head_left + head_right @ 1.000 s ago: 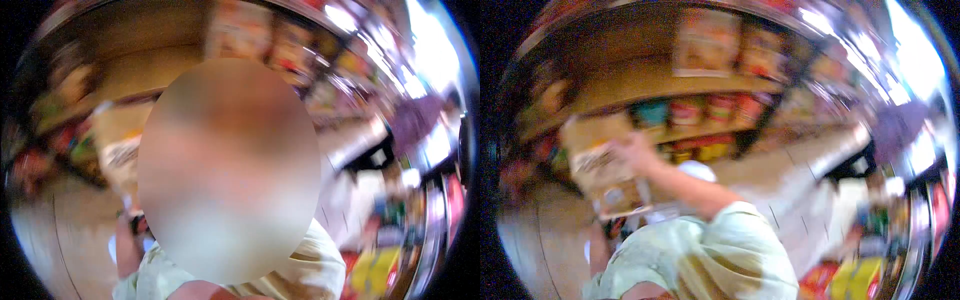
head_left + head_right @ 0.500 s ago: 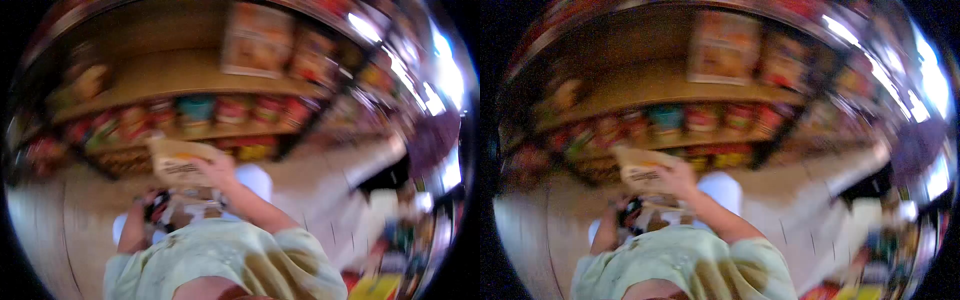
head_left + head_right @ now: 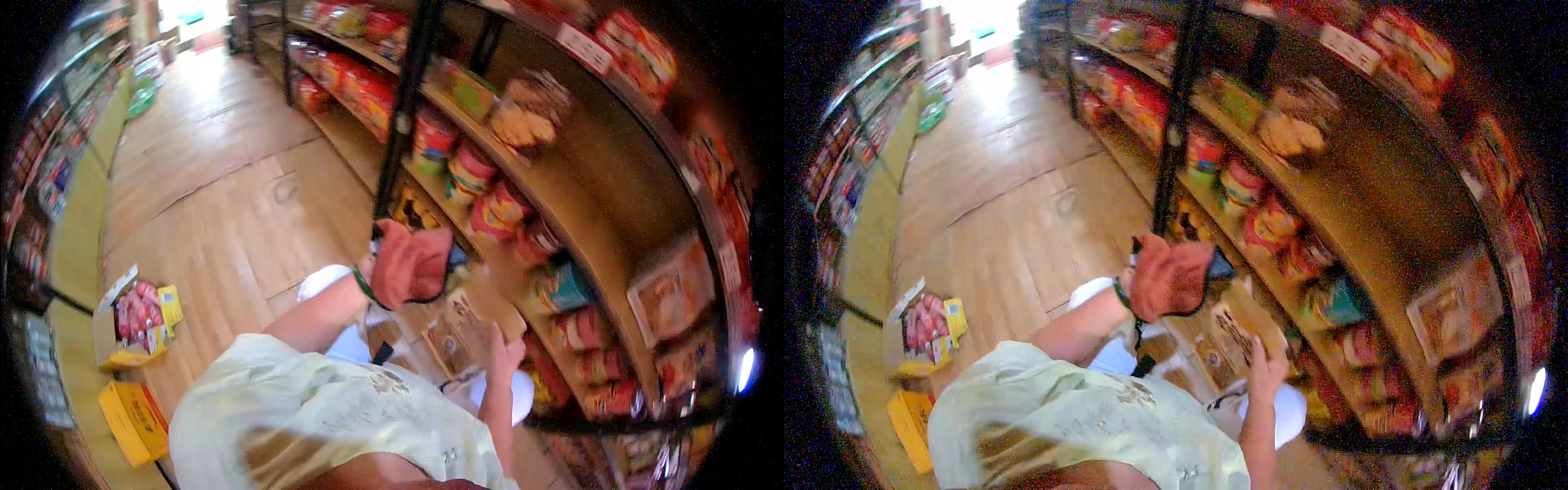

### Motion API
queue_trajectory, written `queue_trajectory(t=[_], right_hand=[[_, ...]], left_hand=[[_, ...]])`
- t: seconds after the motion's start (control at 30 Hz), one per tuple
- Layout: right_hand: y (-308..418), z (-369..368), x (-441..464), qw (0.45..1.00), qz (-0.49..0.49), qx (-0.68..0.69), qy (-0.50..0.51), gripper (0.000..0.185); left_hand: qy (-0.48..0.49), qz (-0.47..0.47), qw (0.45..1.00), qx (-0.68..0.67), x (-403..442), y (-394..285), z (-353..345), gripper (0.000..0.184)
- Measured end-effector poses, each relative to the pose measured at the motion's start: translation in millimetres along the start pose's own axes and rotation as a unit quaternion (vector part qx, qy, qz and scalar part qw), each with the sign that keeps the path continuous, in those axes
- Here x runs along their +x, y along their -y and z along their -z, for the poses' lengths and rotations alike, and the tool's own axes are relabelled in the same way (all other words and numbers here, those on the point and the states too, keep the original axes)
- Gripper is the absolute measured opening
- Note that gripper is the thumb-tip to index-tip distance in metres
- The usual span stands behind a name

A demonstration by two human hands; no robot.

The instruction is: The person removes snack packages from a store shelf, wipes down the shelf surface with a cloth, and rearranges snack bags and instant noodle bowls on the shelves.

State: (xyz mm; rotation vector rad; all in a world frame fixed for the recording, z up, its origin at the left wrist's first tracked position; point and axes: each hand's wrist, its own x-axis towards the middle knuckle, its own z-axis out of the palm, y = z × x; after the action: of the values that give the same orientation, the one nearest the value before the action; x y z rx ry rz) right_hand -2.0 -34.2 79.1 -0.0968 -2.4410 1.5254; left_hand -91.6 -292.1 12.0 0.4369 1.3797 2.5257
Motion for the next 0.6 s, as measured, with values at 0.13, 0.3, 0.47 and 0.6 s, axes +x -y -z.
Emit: queue_trajectory(t=[0.13,0.3,0.47,0.6], right_hand=[[8,4,-13,0.995,-0.027,-0.097,-0.002,0.028],[-7,2,-1,0.999,-0.021,-0.018,0.037,0.027],[-55,-3,22,0.997,0.055,0.006,0.048,0.021],[-80,8,30,0.998,0.018,0.008,0.056,0.026]], left_hand=[[-0.01,0.188,0.948,-0.258,-16,-28,-20,0.039],[0.187,0.158,0.911,-0.333,15,-18,27,0.028],[0.17,0.183,0.961,-0.118,68,-90,-49,0.035],[0.007,0.049,0.992,0.117,112,-128,-113,0.033]])
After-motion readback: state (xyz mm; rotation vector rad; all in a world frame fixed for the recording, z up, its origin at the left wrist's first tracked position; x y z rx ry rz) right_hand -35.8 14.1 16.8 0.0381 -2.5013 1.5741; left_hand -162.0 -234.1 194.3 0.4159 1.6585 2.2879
